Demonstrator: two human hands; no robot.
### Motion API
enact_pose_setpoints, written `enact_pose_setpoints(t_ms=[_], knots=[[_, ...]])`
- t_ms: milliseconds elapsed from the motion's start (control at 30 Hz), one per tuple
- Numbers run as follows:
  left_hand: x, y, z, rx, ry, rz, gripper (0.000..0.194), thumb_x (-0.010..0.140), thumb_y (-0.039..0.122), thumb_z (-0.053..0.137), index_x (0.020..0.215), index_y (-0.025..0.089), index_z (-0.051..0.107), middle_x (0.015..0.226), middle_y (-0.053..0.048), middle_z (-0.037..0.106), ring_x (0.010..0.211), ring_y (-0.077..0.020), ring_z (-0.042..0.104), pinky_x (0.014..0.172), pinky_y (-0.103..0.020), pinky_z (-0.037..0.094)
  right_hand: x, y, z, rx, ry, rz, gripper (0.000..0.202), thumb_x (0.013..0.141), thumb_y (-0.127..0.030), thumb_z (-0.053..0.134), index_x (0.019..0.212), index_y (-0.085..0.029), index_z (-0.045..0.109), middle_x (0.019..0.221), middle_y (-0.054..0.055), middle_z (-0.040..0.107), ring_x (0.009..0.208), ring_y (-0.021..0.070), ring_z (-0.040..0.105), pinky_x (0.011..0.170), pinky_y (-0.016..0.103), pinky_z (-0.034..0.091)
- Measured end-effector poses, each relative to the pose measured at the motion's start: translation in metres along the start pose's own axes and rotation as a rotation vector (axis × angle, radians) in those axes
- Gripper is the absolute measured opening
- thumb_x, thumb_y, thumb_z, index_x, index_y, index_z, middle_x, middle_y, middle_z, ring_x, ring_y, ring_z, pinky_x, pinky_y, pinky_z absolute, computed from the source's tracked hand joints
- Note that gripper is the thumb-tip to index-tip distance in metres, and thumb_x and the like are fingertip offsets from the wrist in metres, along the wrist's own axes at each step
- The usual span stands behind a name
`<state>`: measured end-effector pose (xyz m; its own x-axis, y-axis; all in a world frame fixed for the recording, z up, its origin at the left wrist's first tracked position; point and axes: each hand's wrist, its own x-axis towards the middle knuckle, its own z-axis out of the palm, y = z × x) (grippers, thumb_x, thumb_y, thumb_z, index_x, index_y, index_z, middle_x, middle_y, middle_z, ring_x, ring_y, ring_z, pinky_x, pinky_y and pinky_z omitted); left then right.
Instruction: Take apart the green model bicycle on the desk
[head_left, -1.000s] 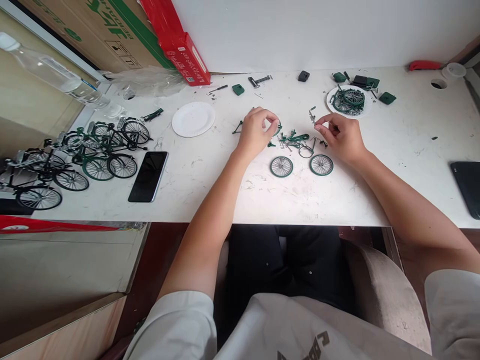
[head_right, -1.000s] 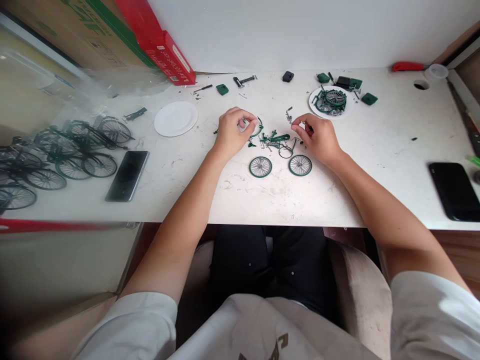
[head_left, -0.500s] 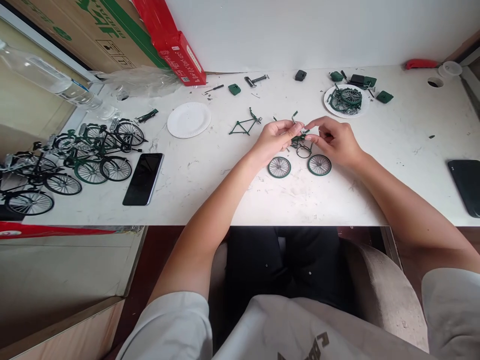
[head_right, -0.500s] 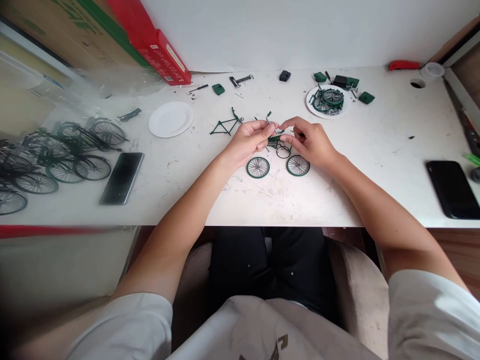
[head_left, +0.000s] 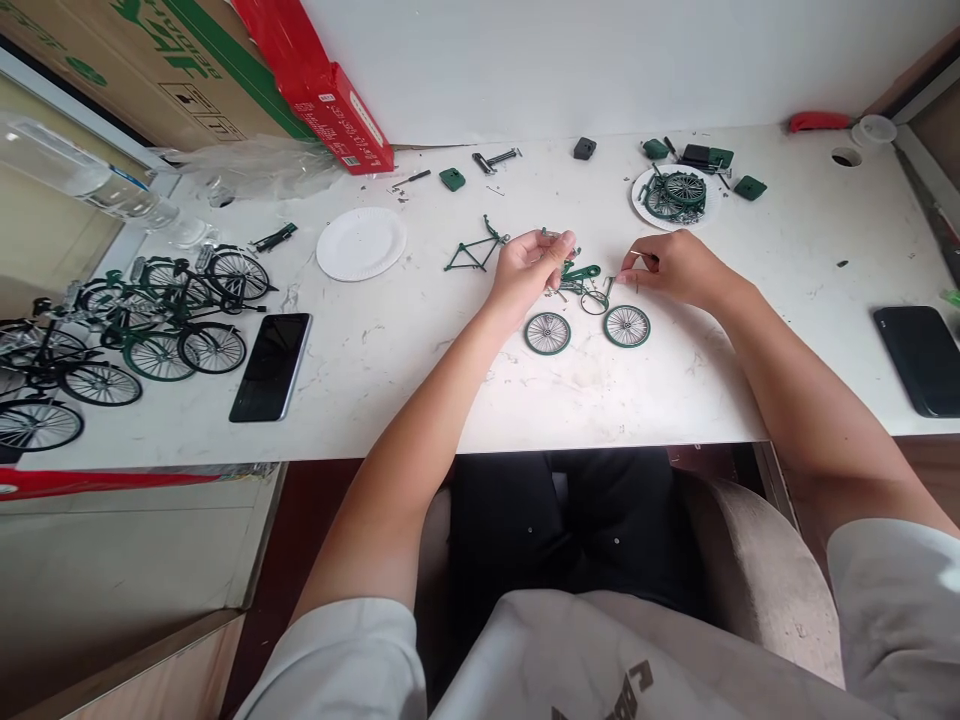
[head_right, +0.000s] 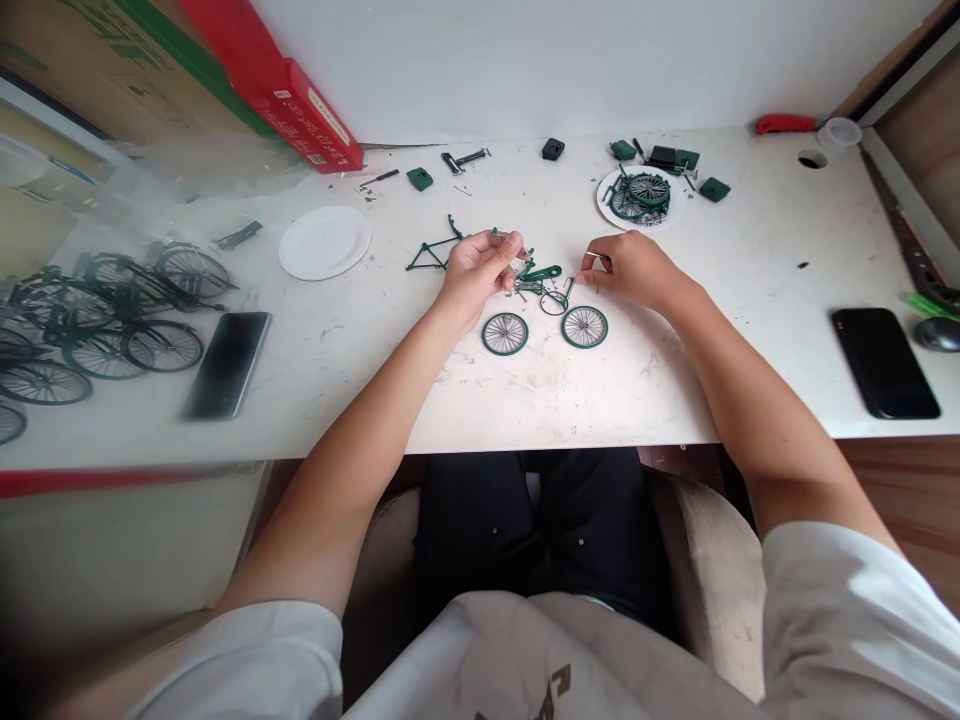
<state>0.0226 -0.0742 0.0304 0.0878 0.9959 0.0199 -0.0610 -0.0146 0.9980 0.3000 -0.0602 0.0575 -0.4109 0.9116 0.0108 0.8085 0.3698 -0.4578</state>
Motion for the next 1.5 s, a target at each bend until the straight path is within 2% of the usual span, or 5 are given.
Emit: enact_pose_setpoints(t_ms=[233, 500, 633, 1033, 1500], knots=[[0.0, 0.001, -0.005, -0.006, 0.038, 0.054, 0.054, 0.101, 0.059, 0.098, 0.088, 0.021, 0.062, 0.116, -0.006, 0.09, 0.051, -0.0035, 0.056, 0.052, -0.025, 0.048, 0.001, 0.005, -0.002, -0.05, 0.061, 0.067, 0.029, 0.109, -0.054, 0.076, 0.11, -0.026, 0.084, 0.081, 0.007, 0.065, 0.069, 0.0249, 0.054, 0.074, 0.042, 0.04], [0.003, -0.002, -0.006, 0.025, 0.065, 0.053, 0.049, 0.099, 0.058, 0.101, 0.093, 0.021, 0.068, 0.105, -0.004, 0.088, 0.054, -0.0051, 0.061, 0.053, -0.023, 0.047, -0.004, 0.002, -0.008, 0.047, 0.009, -0.034, 0.039, 0.101, -0.064, 0.08, 0.105, -0.026, 0.089, 0.068, 0.001, 0.051, 0.067, 0.022, 0.042, 0.073, 0.042, 0.038], [0.005, -0.009, -0.005, 0.041, 0.063, 0.091, 0.047, 0.098, 0.053, 0.103, 0.09, 0.022, 0.069, 0.096, -0.003, 0.085, 0.054, -0.007, 0.062, 0.055, -0.025, 0.05, -0.005, -0.001, -0.006, 0.01, -0.038, -0.026, 0.042, 0.1, -0.067, 0.08, 0.106, -0.027, 0.092, 0.067, 0.002, 0.057, 0.065, 0.0224, 0.046, 0.072, 0.042, 0.037], [0.004, -0.015, -0.001, 0.07, 0.075, 0.14, 0.036, 0.095, 0.041, 0.106, 0.095, 0.022, 0.075, 0.1, -0.002, 0.085, 0.062, -0.0103, 0.075, 0.062, -0.024, 0.056, -0.009, 0.004, 0.017, -0.274, 0.06, 0.013, 0.039, 0.111, -0.055, 0.069, 0.098, -0.025, 0.09, 0.081, 0.02, 0.073, 0.086, 0.041, 0.066, 0.083, 0.05, 0.04], [0.013, -0.038, -0.002, 0.063, -0.015, 0.246, 0.031, 0.101, 0.04, 0.101, 0.1, 0.02, 0.076, 0.118, -0.007, 0.087, 0.076, -0.0149, 0.084, 0.068, -0.024, 0.06, -0.017, -0.053, 0.021, -0.577, -0.067, 0.208, 0.049, 0.118, -0.028, 0.038, 0.132, -0.009, 0.082, 0.101, 0.03, 0.082, 0.095, 0.0449, 0.077, 0.083, 0.047, 0.044]])
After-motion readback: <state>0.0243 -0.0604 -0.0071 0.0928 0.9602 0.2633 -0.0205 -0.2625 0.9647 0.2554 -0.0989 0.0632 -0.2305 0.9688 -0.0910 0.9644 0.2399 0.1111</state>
